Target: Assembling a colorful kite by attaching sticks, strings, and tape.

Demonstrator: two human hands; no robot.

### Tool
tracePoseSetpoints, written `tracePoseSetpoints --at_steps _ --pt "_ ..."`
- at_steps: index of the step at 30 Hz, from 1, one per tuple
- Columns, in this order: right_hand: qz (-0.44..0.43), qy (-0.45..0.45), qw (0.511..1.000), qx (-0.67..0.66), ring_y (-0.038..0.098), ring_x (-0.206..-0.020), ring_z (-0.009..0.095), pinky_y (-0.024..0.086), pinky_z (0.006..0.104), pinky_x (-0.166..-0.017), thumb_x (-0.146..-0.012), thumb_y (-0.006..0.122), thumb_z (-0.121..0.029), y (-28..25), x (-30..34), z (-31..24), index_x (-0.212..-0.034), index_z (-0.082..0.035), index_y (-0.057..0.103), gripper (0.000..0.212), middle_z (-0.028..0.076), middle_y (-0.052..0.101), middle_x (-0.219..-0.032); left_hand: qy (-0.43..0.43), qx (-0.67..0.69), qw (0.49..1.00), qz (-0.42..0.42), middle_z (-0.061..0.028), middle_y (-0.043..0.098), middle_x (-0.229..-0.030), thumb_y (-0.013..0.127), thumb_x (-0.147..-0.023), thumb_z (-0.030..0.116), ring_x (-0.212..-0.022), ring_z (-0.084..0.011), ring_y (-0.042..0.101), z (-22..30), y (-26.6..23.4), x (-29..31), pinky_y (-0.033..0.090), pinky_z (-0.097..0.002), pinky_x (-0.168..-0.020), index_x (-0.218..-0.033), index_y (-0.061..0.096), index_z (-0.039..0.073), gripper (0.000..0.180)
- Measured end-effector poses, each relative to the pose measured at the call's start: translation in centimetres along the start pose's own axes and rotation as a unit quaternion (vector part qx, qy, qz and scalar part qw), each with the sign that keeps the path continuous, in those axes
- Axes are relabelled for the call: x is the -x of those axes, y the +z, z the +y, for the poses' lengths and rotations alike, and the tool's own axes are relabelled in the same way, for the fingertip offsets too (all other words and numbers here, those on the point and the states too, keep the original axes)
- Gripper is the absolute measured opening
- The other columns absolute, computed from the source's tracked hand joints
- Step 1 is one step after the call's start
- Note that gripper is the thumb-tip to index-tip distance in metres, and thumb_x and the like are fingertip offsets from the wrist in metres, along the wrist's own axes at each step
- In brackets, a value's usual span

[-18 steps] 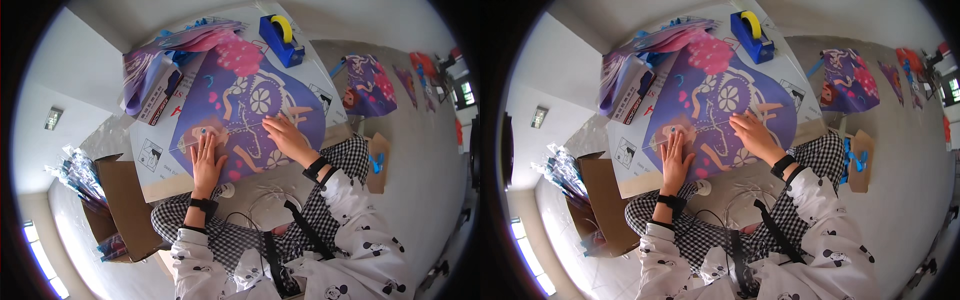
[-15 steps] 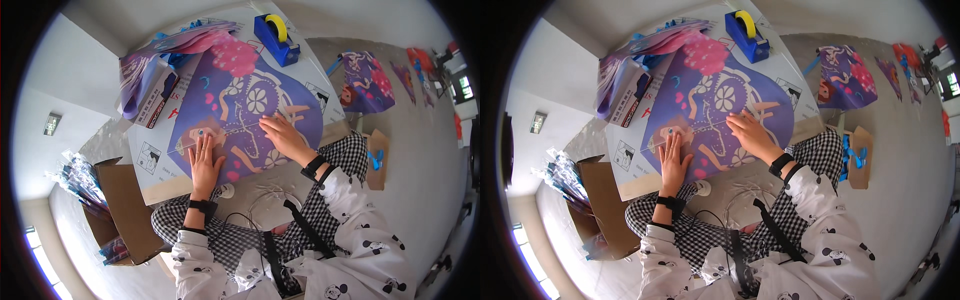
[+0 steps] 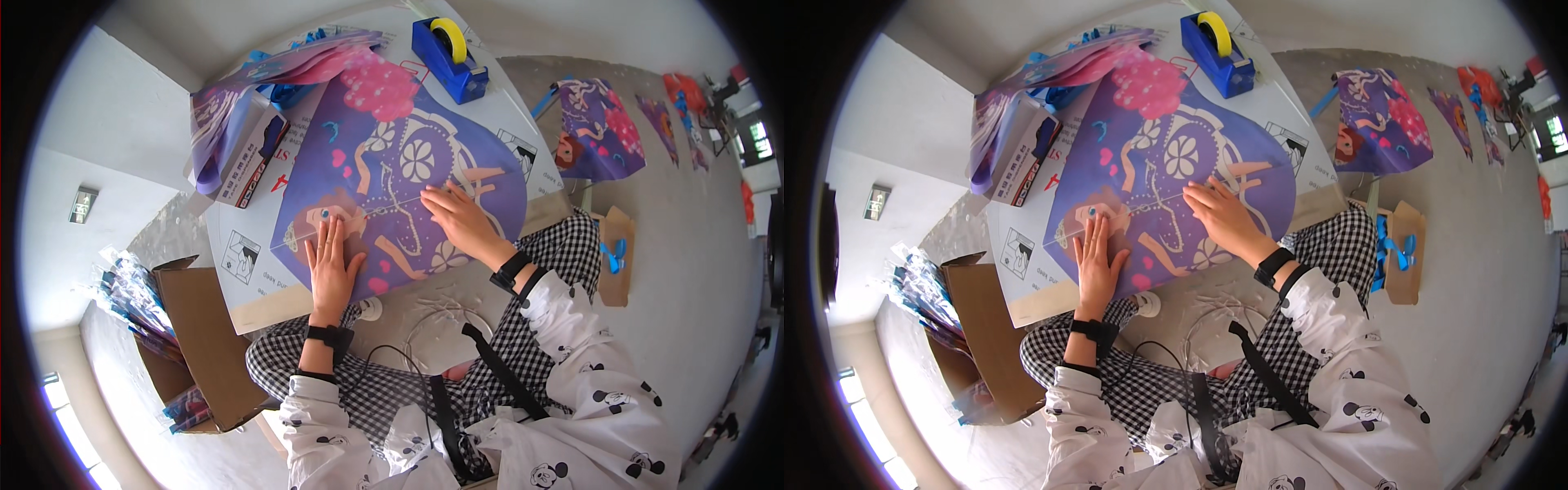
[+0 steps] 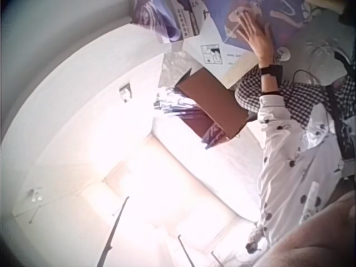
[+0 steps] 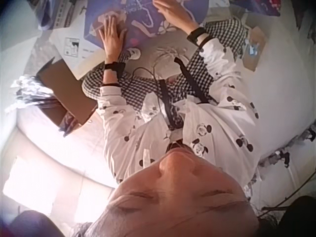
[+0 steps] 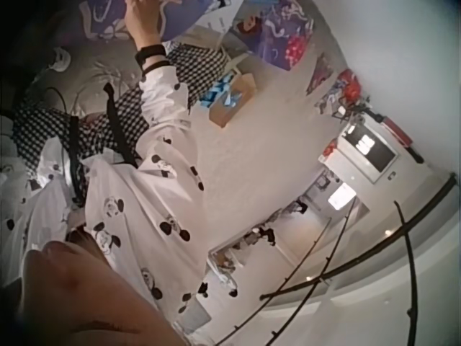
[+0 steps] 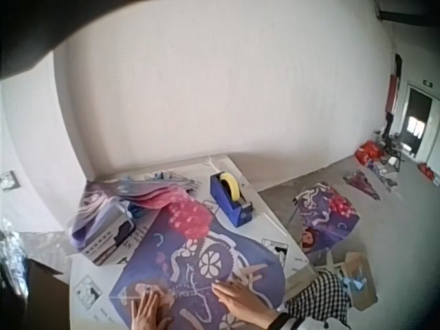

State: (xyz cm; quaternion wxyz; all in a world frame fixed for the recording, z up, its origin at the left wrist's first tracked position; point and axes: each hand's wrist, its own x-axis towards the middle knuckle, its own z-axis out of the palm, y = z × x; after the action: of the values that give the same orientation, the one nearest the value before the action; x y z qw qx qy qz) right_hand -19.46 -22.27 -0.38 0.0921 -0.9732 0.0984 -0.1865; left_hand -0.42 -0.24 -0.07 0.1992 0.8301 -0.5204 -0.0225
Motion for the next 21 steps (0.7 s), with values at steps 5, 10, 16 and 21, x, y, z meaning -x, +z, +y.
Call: tracePoseSetpoints --at_steps 5,10,16,21 --pt "-0.001 0.003 1.000 -0.020 0.050 -0.124 0.020 0.031 0.0403 -0.111 -0.087 0.060 -0.008 -0.07 -0.13 0.03 -0.120 0.000 0.058 0.034 0.009 0.055 -0.128 -0.001 0.005 1.000 -0.006 -0.0084 0.035 -0.151 0.063 -0.089 0.033 -0.143 -0.0253 0.024 -0.18 0.05 -0.02 0.014 -0.0484 -0.117 -0.145 0.034 0.006 0.069" --pt "-0.001 -0.002 1.000 -0.019 0.049 -0.124 0.020 0.031 0.0407 -0.111 -0.087 0.060 -0.008 -0.14 -0.19 -0.16 -0.120 0.001 0.058 0.034 0.009 0.055 -0.128 -0.006 0.005 1.000 -0.005 -0.0079 0.034 -0.152 0.063 -0.088 0.034 -0.143 -0.0251 0.024 -0.14 -0.07 0.03 0.014 -0.0483 -0.117 -0.146 0.034 0.006 0.070" --pt "-0.014 0.000 1.000 -0.016 0.049 -0.125 0.020 0.031 0.0407 -0.111 -0.087 0.060 -0.008 -0.41 -0.14 -0.05 -0.121 0.000 0.057 0.035 0.008 0.056 -0.128 -0.005 0.004 1.000 -0.007 -0.0077 0.033 -0.152 0.063 -0.088 0.035 -0.144 -0.0249 0.024 -0.11 0.15 -0.07 0.014 -0.0482 -0.117 -0.146 0.033 0.007 0.072" --pt "-0.026 0.012 0.999 -0.024 0.045 -0.128 0.022 0.033 0.0420 -0.111 -0.086 0.062 -0.006 -0.58 -0.26 -0.17 -0.121 -0.001 0.057 0.036 0.009 0.050 -0.134 -0.006 0.001 1.000 -0.006 -0.0071 0.032 -0.153 0.063 -0.088 0.035 -0.144 -0.0237 0.023 -0.20 0.08 -0.01 0.014 -0.0476 -0.117 -0.147 0.032 0.008 0.072"
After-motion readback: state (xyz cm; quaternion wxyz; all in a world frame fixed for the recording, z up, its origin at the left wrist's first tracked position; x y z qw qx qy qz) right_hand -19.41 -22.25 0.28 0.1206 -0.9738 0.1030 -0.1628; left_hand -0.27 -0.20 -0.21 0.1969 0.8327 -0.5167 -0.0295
